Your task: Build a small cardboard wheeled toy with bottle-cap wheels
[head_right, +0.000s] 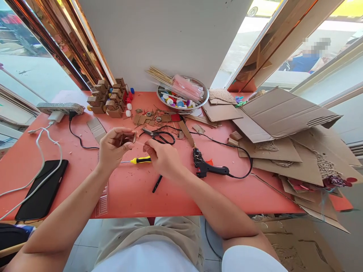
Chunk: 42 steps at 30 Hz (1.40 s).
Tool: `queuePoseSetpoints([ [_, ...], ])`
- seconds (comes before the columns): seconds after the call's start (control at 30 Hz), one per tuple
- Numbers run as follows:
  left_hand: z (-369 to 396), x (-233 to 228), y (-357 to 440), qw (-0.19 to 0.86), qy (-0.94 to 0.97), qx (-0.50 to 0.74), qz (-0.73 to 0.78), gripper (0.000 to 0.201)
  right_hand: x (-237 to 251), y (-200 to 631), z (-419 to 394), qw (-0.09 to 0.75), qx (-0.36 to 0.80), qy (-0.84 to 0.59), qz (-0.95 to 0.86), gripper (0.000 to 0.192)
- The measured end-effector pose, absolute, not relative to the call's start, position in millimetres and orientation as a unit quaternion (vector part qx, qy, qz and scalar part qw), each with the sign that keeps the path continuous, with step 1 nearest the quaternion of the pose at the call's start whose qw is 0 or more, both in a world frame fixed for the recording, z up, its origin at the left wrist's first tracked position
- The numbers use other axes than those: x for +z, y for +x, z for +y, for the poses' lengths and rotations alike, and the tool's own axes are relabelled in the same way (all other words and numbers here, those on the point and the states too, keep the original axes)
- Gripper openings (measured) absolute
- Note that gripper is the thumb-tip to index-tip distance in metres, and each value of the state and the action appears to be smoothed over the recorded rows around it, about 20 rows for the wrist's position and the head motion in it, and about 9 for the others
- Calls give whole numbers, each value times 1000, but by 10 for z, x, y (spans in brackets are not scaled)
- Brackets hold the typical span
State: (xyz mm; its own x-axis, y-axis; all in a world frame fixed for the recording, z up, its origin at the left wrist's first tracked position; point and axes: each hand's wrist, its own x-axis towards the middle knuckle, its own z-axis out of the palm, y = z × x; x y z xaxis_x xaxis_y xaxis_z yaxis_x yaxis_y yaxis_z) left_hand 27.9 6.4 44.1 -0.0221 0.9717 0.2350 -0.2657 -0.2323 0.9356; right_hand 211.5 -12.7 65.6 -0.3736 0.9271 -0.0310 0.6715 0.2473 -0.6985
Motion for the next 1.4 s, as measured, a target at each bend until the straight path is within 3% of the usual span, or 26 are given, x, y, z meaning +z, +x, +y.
queuePoseSetpoints([
  [0.13, 22, 492, 288, 489, 524, 609, 339, 49, 635, 2212, 3, 204, 564, -385, -701, 37],
  [0.2, 10, 496, 288, 493, 528, 606, 333, 48, 643, 2235, 8, 197, 571, -371, -706, 37],
  [0.3, 9, 480, 288, 506, 507, 601, 353, 49, 665, 2198, -83, 196, 401, -465, -764, 28],
  [0.43, 29, 427, 299, 576, 434, 556, 412, 61, 674, 2074, -232, 107, 137, -567, -805, 28],
  [0.5, 35, 400, 311, 596, 418, 536, 427, 64, 670, 2032, -254, 79, 67, -567, -817, 31],
  [0.6, 24, 380, 334, 548, 452, 560, 426, 60, 668, 2026, -232, 70, 51, -566, -820, 34],
  [0.73, -18, 405, 349, 454, 517, 609, 394, 52, 664, 2084, -191, 120, 151, -567, -801, 28],
  [0.87, -27, 450, 320, 452, 543, 609, 360, 48, 651, 2139, -146, 215, 303, -512, -775, 17],
  [1.1, 17, 464, 257, 545, 527, 569, 318, 54, 606, 2130, -67, 283, 558, -341, -702, 39],
  [1.17, 3, 471, 266, 520, 537, 579, 326, 53, 614, 2121, -93, 275, 530, -382, -705, 37],
  [1.27, -29, 482, 296, 469, 549, 588, 365, 52, 674, 2112, -163, 237, 382, -506, -736, 25],
  [1.4, -48, 468, 328, 472, 535, 592, 375, 57, 761, 2089, -240, 162, 276, -563, -762, 22],
])
